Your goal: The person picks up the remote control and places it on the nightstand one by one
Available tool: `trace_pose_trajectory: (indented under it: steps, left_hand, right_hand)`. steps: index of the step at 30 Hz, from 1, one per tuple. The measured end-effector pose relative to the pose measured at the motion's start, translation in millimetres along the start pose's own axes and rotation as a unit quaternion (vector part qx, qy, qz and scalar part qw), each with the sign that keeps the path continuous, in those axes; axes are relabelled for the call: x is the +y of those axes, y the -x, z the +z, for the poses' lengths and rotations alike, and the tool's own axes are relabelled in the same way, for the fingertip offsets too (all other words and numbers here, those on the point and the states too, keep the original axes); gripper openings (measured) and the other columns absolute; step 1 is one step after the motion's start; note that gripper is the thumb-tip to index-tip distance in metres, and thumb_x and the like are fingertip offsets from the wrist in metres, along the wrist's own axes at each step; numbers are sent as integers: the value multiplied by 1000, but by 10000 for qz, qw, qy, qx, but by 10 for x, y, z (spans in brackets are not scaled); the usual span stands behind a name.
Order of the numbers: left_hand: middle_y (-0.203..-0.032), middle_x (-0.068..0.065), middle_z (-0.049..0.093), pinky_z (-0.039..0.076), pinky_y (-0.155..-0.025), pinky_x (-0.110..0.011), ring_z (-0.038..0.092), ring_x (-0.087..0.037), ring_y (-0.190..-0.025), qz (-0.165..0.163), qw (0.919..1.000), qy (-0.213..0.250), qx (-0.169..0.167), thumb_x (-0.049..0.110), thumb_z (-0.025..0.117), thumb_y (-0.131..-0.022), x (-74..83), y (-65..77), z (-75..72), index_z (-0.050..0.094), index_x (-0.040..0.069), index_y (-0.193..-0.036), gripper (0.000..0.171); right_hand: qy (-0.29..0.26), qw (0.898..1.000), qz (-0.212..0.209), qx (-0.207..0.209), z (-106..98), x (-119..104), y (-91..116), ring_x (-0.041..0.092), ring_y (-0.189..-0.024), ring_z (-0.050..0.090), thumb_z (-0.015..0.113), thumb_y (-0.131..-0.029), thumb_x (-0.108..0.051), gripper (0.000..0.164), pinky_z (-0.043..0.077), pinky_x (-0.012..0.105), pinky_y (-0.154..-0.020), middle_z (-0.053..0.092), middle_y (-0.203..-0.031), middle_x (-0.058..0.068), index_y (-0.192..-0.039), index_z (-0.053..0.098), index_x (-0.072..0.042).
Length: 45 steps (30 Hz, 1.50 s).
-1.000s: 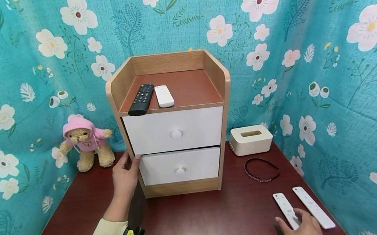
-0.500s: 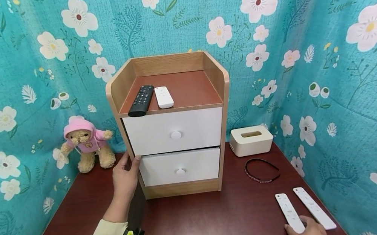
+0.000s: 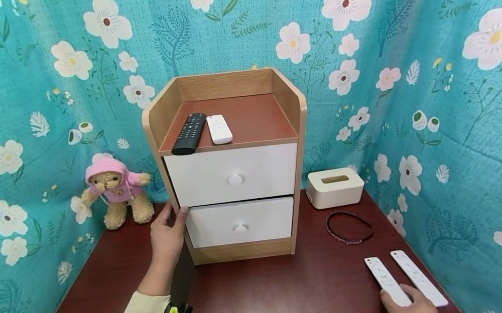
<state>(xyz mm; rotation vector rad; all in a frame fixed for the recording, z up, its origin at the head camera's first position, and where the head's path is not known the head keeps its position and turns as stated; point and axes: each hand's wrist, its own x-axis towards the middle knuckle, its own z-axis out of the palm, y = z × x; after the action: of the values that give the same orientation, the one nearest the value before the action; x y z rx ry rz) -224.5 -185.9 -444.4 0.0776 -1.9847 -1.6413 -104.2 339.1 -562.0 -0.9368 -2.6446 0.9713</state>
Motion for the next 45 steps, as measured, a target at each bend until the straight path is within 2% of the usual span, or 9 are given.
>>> trace_pose_trajectory:
  steps: [6, 10, 15, 22, 27, 31, 37, 41, 45]
  left_hand:
    - [-149, -12, 69, 49, -90, -7, 61, 3, -121, 29, 10000, -7, -7, 27, 74, -107, -11, -3, -4, 62, 16, -156, 52]
    - [-150, -10, 69, 49, -91, -7, 63, -10, -129, 3, 10000, -40, -18, 29, 74, -107, -15, -5, -3, 62, 17, -156, 52]
    - [-149, -11, 69, 49, -91, -7, 63, -11, -130, 10, 10000, -20, 19, 29, 74, -107, -16, -7, 7, 64, 17, -154, 50]
    - [-147, -12, 70, 49, -91, -7, 61, 7, -119, 1, 10000, -28, 33, 28, 75, -107, -22, 4, 13, 65, 17, -154, 49]
    - [-148, -14, 69, 50, -90, -8, 61, 0, -121, -15, 10000, 22, 70, 28, 75, -107, -38, -5, 23, 64, 16, -154, 50]
    - [-148, -14, 69, 49, -90, -7, 63, -13, -127, -2, 10000, -15, 82, 31, 75, -106, -32, -16, 33, 64, 16, -155, 51]
    - [-148, -15, 69, 49, -90, -8, 62, -13, -127, 31, 10000, 1, 76, 30, 75, -107, -20, -33, 30, 65, 16, -154, 50]
    - [-146, -16, 70, 50, -88, -9, 62, -4, -120, -14, 9999, 90, 101, 29, 75, -107, -13, -34, 22, 66, 16, -153, 49]
    - [-149, -14, 68, 49, -88, -7, 62, -12, -128, -144, 9999, -28, 22, 32, 75, -107, -26, -11, 16, 62, 17, -156, 53]
  right_hand:
    - [-208, 9995, 9, 231, -6, -72, 75, 56, -112, 61, 82, -91, -50, 72, 44, 63, -94, 67, -124, 41, -133, 68, 6]
    - [-611, 9942, -271, 847, -54, -294, 218, 50, -105, 63, 87, -85, -47, 67, 42, 56, -83, 71, -114, 35, -126, 73, 5]
    - [-1353, 9736, -829, 1638, -216, -825, 435, 33, -98, 64, 97, -76, -36, 59, 39, 39, -74, 77, -113, 26, -120, 79, 0]
    - [-2031, 9525, -1271, 1878, -505, -1504, 685, 3, -89, 50, 98, -76, -31, 55, 37, 30, -73, 76, -113, 16, -121, 79, -4]
    - [-2318, 9386, -1615, 1979, -625, -1839, 814, 3, -91, 51, 97, -77, -29, 52, 38, 26, -73, 76, -111, 13, -119, 79, -4]
    - [-2672, 9183, -2004, 2127, -684, -2073, 938, -1, -90, 53, 96, -77, -23, 48, 38, 18, -70, 76, -108, 12, -117, 79, -3]
    - [-3115, 8873, -2636, 2151, -795, -2454, 1094, 4, -90, 58, 96, -77, -18, 44, 41, 20, -72, 77, -105, 10, -114, 79, -1]
    - [-3363, 8719, -3025, 1876, -804, -2828, 1098, 12, -93, 62, 95, -79, -20, 43, 48, 32, -76, 78, -108, 10, -114, 78, -2]
    - [-3519, 8591, -3357, 1596, -758, -3237, 1055, 21, -95, 66, 93, -80, -25, 42, 51, 44, -77, 77, -108, 12, -113, 78, -3]
